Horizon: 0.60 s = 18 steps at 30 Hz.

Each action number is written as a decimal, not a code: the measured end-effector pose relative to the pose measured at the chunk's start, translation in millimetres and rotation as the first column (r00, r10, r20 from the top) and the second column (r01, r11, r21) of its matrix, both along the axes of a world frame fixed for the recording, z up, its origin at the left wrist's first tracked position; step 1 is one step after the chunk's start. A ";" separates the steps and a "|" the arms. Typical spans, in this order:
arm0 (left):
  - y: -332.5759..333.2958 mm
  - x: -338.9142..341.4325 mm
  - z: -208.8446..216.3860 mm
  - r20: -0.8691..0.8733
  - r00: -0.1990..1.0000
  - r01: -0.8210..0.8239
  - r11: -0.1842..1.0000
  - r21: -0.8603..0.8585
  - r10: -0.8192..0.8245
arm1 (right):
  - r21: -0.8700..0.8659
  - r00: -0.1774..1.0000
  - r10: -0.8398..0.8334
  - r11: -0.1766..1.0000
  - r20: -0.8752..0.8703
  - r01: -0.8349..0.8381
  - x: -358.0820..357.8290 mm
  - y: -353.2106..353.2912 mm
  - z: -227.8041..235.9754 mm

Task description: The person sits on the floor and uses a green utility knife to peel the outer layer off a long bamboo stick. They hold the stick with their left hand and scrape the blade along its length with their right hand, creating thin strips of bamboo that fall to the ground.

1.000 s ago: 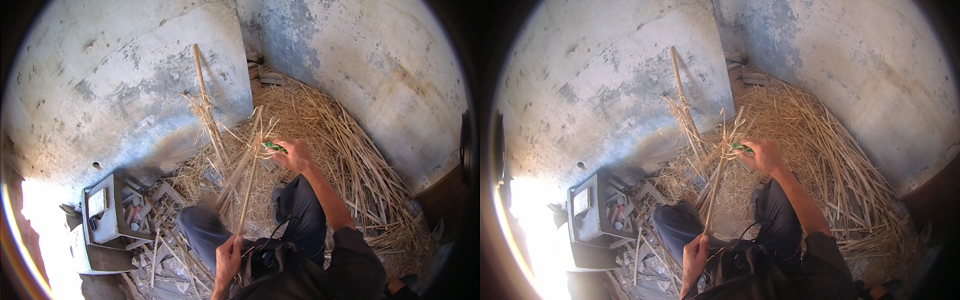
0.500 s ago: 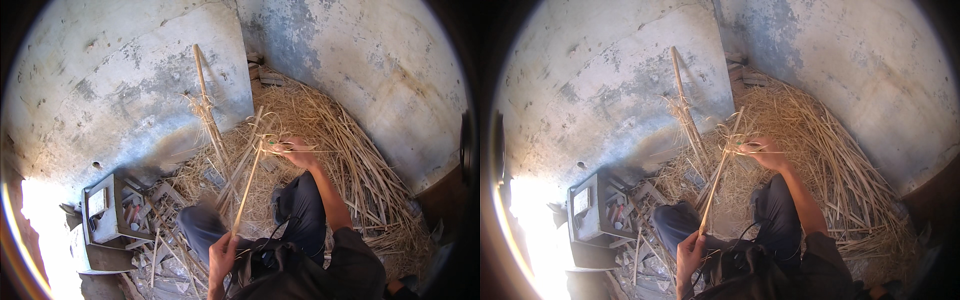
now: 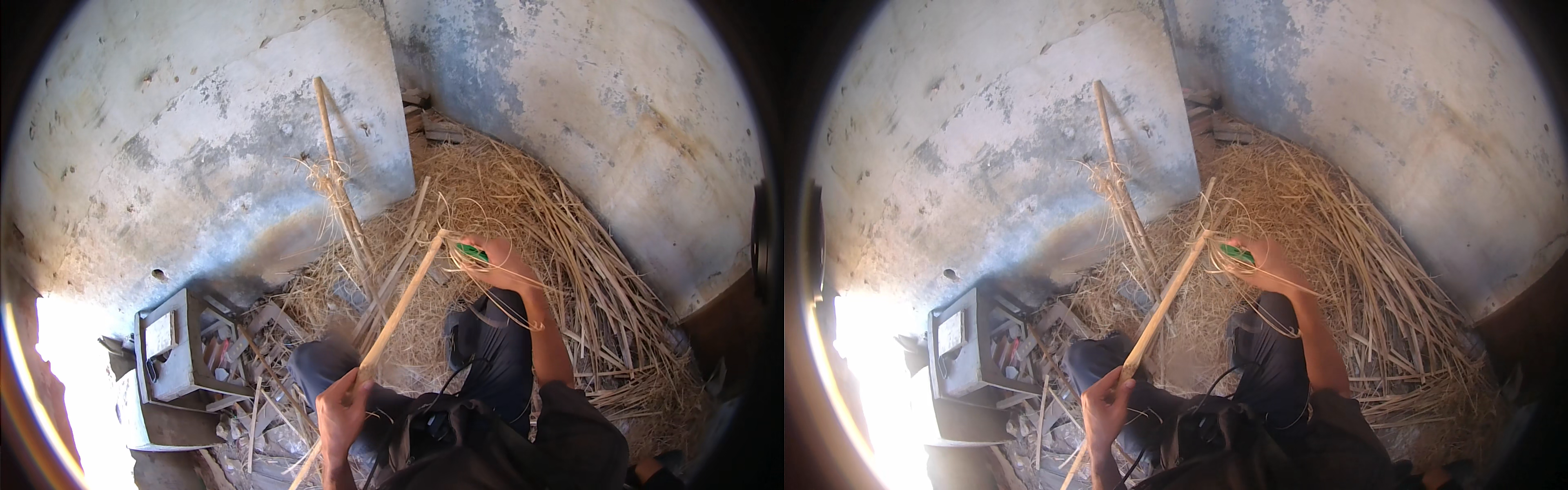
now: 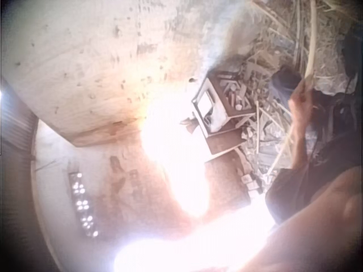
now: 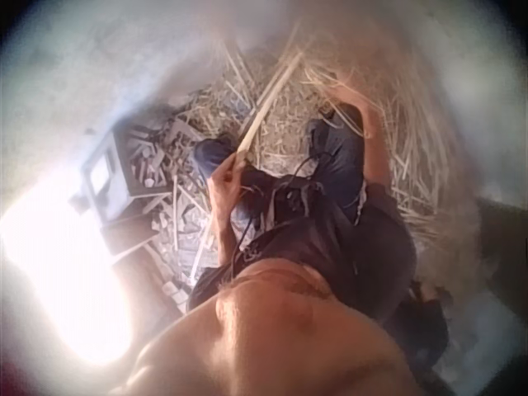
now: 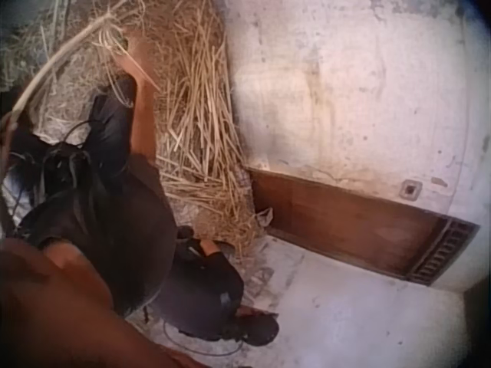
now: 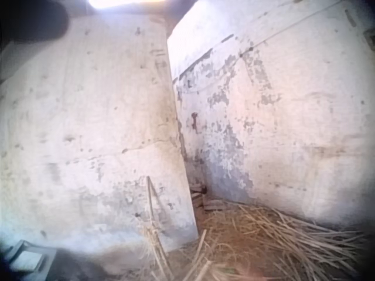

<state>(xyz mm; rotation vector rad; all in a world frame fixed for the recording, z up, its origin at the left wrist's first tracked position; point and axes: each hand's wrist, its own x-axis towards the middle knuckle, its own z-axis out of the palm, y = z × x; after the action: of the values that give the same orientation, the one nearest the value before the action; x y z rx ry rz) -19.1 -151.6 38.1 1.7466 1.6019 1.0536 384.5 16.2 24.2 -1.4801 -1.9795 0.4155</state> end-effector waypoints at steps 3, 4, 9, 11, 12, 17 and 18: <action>-1.2 -5.1 4.8 -0.003 1.000 0.011 1.000 0.009 -0.011 | -0.143 0.980 0.026 0.990 0.198 0.003 16.4 2.7 16.8; -0.1 -10.5 7.5 0.100 0.992 -0.077 0.996 -0.049 0.082 | -0.127 0.991 0.016 0.992 0.129 0.000 19.5 1.8 15.8; 4.1 -39.5 29.3 0.317 0.897 -0.293 0.951 -0.099 0.310 | 0.036 0.980 -0.183 0.982 -0.071 0.186 25.7 -6.0 13.8; 2.1 -38.7 23.4 0.145 0.948 -0.278 0.959 -0.052 0.283 | -0.095 0.941 -0.266 0.963 -0.208 0.252 19.1 -6.6 24.0; 4.9 -32.6 16.8 0.066 0.964 -0.256 0.967 -0.012 0.256 | -0.046 0.909 -0.252 0.967 -0.333 0.251 13.3 -4.4 25.1; 9.6 -8.6 0.9 -0.030 0.980 -0.195 0.979 0.050 0.197 | -0.079 0.782 -0.150 0.988 -0.605 0.129 -11.0 2.4 58.6; 11.2 -9.0 -4.0 -0.058 0.981 -0.180 0.982 0.055 0.183 | -0.064 0.778 -0.103 0.995 -0.620 0.081 -18.7 3.4 63.8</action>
<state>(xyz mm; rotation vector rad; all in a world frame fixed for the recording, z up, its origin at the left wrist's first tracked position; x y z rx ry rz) -28.1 -140.4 34.1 1.7057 1.8168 1.1423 365.9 19.6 88.0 -1.2337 -1.3653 0.7867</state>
